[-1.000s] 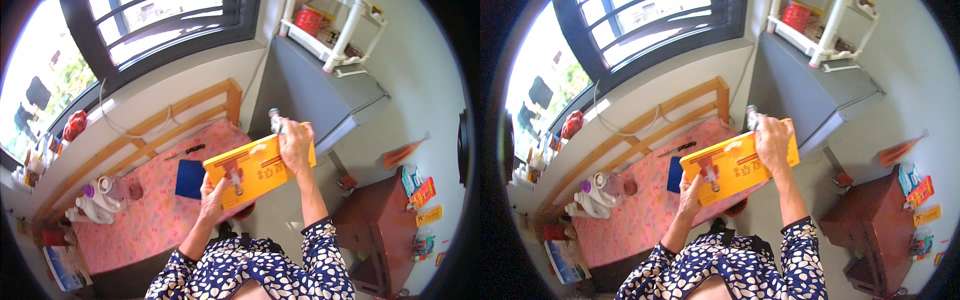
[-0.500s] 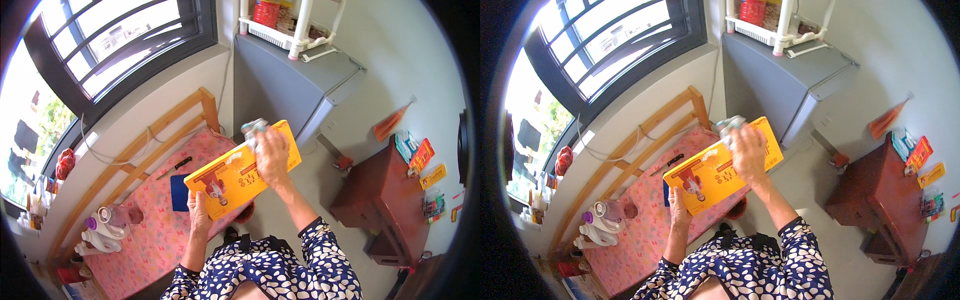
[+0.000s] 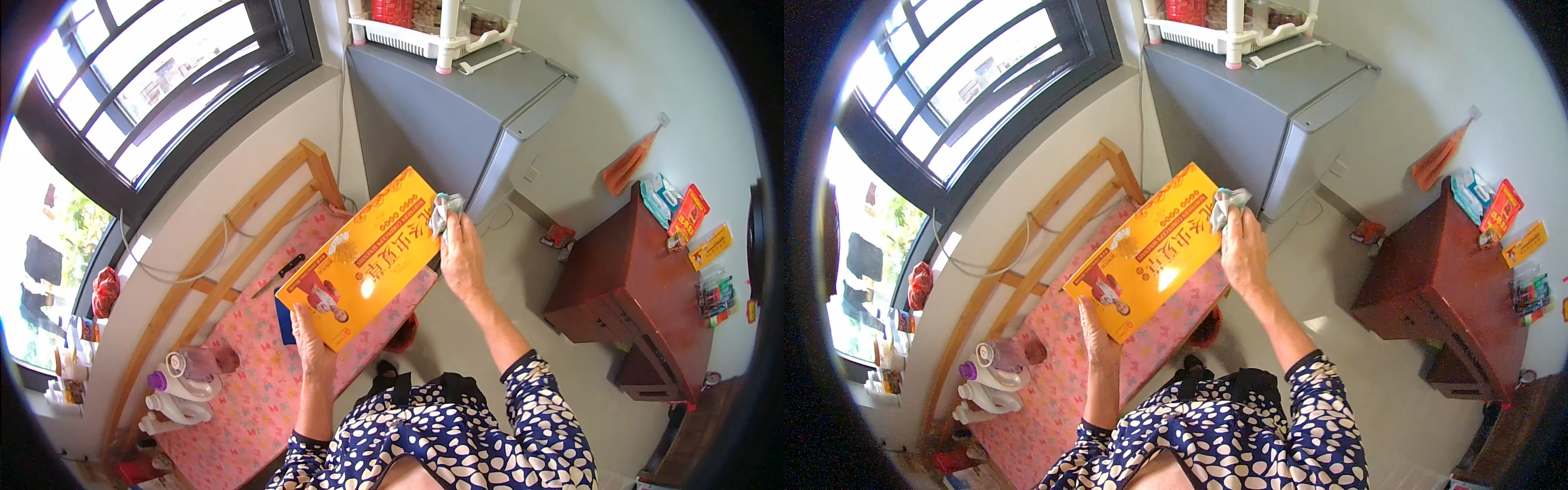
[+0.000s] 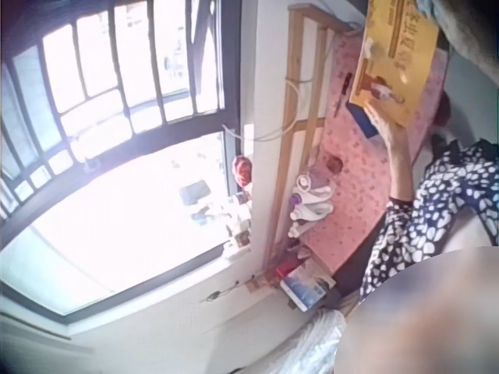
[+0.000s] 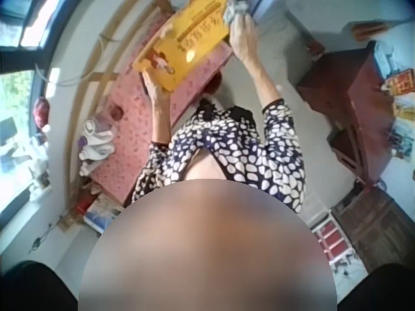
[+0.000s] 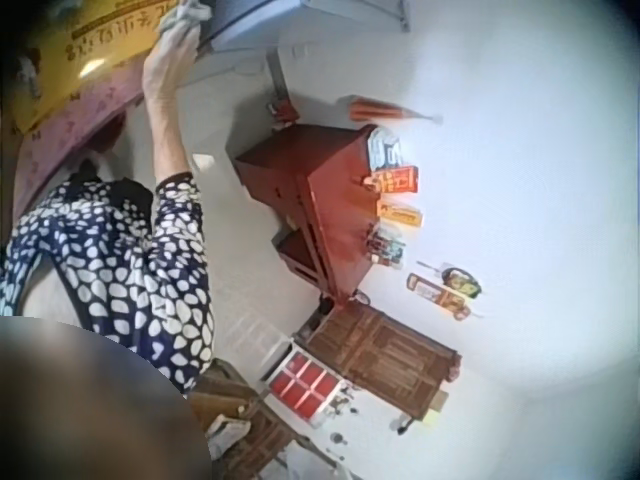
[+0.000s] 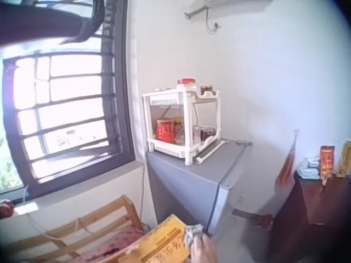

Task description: The person wipes the surfaces of several food packaging items on a table using a cloth. They clean a yellow box, a red pouch, and a small jar, handling each item one at a time and wiping all visible sides before placing them back on the table.

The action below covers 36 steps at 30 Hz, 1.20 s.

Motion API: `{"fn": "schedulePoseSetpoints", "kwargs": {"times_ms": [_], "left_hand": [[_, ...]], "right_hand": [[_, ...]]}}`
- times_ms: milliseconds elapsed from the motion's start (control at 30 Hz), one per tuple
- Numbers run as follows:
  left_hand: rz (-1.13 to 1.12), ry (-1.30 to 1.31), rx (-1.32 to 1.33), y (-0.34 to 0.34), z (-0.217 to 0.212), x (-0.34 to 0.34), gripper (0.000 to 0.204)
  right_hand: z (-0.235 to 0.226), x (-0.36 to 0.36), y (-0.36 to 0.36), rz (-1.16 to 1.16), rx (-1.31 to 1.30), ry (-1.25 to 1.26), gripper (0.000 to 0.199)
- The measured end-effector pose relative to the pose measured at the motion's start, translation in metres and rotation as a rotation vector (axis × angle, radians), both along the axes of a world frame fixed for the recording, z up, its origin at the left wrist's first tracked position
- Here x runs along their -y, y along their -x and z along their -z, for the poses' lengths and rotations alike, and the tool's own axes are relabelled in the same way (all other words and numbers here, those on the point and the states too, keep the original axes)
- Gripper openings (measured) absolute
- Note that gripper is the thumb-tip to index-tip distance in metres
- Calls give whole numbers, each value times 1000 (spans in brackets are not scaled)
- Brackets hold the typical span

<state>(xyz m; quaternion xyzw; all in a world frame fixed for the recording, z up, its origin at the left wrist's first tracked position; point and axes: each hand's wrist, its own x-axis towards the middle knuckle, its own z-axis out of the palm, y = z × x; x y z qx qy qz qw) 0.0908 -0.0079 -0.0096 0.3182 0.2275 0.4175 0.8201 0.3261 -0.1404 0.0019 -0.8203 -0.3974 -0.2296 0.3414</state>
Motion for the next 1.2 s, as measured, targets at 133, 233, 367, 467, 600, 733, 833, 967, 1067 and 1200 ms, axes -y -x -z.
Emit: {"fn": "schedulePoseSetpoints", "kwargs": {"times_ms": [133,233,367,467,600,733,833,967,1067,1200], "left_hand": [[-30,104,-2,-22,-3,19,48],[-66,-14,63,-39,-8,30,38],[-68,61,113,-31,-18,36,41],[36,-41,116,-14,-17,47,47],[456,149,361,25,-38,24,73],[487,-48,-59,26,-41,-6,67],[311,-62,-190,17,-40,15,45],[157,-32,-216,21,-34,21,33],[74,-43,-184,21,-28,15,33],[134,-77,-187,30,-23,11,34]], "right_hand": [[-1,-30,53,-19,-421,-475,47],[8,-45,93,-183,-569,-688,49],[-11,-44,109,-344,-1006,-883,52],[-16,-37,93,-421,-1241,-971,51],[-20,-12,79,-634,-1311,-858,53],[-15,-4,78,-783,-1307,-646,50],[-16,-11,85,-789,-1206,-492,49],[-29,-15,100,-603,-505,-83,53],[-41,3,125,-524,-117,161,51],[-36,15,137,-606,221,357,38]]}}
